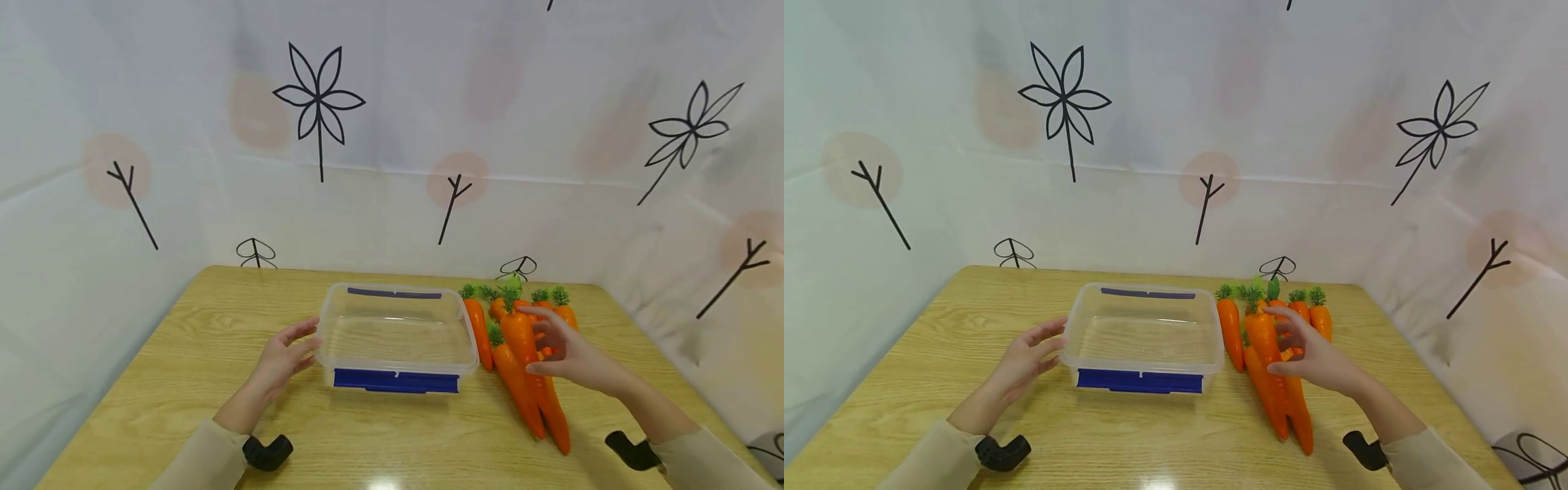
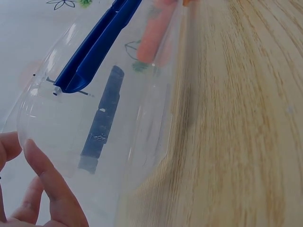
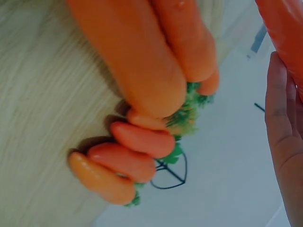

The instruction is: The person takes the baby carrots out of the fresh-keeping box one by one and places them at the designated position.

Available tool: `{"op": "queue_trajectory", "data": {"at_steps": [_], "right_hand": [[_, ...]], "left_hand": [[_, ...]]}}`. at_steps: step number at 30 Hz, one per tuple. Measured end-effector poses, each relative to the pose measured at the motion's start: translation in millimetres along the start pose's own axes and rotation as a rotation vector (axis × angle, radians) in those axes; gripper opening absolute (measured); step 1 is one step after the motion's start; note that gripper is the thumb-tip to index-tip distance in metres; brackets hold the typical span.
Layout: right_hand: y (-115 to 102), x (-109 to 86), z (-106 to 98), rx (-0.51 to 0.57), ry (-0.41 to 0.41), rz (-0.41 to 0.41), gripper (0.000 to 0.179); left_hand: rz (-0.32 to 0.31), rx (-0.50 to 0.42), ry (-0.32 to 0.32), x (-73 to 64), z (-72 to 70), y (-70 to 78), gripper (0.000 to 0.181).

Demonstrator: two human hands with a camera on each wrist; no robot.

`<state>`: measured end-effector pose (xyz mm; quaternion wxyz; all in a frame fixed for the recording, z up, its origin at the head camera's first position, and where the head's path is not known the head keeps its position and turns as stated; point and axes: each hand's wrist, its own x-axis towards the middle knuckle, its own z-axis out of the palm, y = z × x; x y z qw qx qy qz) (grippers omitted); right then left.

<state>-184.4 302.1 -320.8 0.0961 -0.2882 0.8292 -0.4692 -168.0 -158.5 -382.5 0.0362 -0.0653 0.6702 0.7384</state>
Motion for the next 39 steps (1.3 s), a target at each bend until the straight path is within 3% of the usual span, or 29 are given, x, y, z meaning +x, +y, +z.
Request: {"op": "queue_trajectory", "data": {"at_steps": [12,19,31,39], "right_hand": [[22,-25.6,-10,-0.085,0.091,0.079,0.083],[42,-38.7,-15,-0.108,0.110,0.071,0.080],[70,-56.9,-24,-0.033,0.135,0.261,0.078],[81,-61.4,-25,0.015,0.077,0.343,0.076]], "left_hand": [[0.034,-0.007,-0.009,-0.7,-1.2,-2.2,0.051],[0.004,-0.015,0.008,0.4,0.2,0.3,0.048],[0.008,-0.004,0.004,0.4,-0.1,0.7,0.047],[0.002,-0.007,0.012,0.8,0.3,0.4,0.046]]}}
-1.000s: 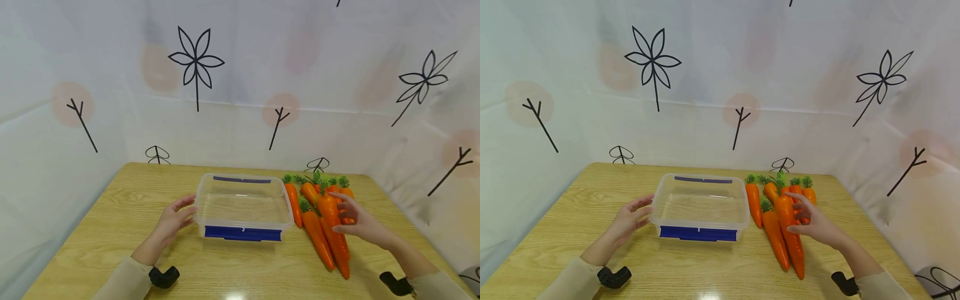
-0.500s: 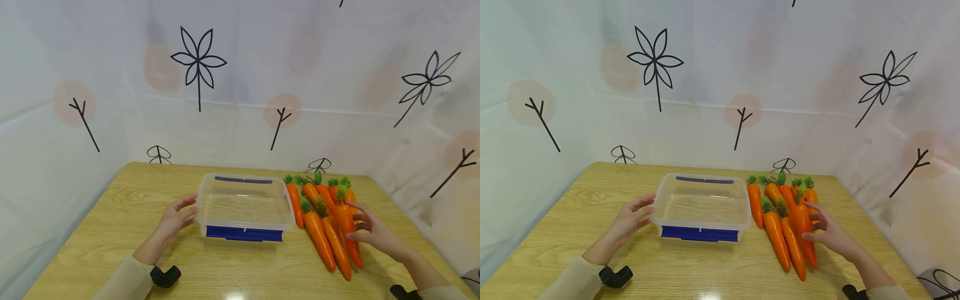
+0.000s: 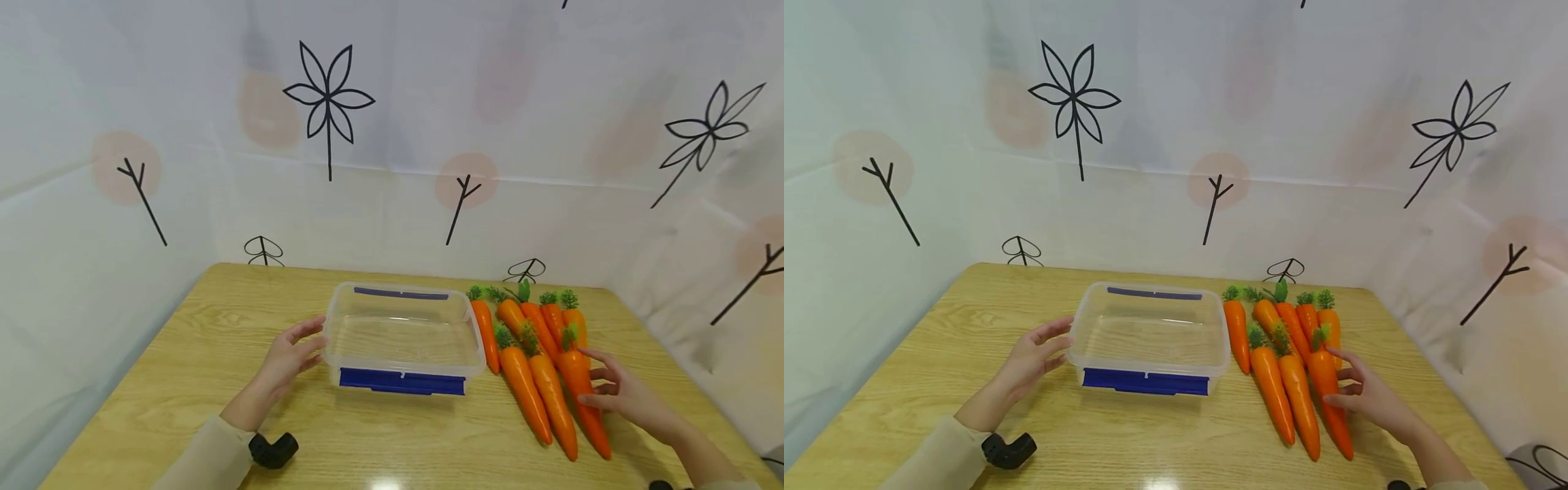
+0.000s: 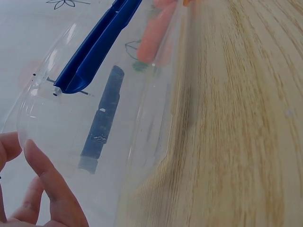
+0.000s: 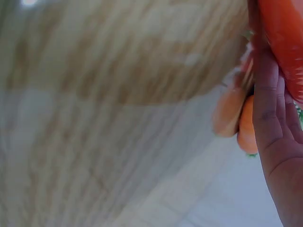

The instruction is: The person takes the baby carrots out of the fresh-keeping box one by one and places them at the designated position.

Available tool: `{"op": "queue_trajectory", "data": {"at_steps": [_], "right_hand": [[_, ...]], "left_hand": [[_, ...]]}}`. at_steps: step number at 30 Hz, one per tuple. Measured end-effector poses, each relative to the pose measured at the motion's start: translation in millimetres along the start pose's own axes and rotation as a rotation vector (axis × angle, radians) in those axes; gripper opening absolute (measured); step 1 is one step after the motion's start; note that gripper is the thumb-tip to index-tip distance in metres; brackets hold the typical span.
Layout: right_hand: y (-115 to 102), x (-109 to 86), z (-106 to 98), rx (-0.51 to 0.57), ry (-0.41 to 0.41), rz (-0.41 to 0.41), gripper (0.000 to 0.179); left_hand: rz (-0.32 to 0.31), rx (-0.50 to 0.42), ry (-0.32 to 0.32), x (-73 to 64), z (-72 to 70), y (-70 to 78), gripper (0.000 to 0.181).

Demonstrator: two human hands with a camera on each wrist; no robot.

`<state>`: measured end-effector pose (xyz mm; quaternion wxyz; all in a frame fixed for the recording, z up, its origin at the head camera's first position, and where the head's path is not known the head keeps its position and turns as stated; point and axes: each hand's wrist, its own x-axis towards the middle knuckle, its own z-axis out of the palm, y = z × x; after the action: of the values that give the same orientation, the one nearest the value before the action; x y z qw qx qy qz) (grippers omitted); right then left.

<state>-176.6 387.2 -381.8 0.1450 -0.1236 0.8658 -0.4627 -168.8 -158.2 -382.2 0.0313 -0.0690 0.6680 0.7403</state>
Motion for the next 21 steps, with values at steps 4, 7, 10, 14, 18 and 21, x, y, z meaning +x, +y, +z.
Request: {"op": "queue_trajectory", "data": {"at_steps": [4,7,10,14,18,21], "right_hand": [[3.4,1.1,-1.0,0.018,-0.058,0.035,0.074],[5.0,1.6,-1.3,0.022,-0.089,0.076,0.075],[5.4,1.4,-1.5,0.021,-0.114,0.106,0.077],[3.5,1.4,-0.8,-0.003,-0.136,0.110,0.077],[1.8,1.7,0.5,-0.017,-0.135,0.103,0.076],[2.0,0.7,-0.4,-0.034,-0.081,0.083,0.072]], "left_hand": [[0.005,0.006,-0.003,0.9,-0.3,-0.5,0.046],[0.006,0.007,-0.002,0.7,-0.5,-0.5,0.046],[0.001,0.011,0.001,0.5,-0.2,-0.5,0.046],[-0.003,0.010,0.003,1.3,-0.6,-1.8,0.045],[0.007,0.020,-0.013,2.0,-3.0,-3.5,0.047],[0.014,0.038,-0.027,-0.6,-8.9,-0.7,0.051]]}}
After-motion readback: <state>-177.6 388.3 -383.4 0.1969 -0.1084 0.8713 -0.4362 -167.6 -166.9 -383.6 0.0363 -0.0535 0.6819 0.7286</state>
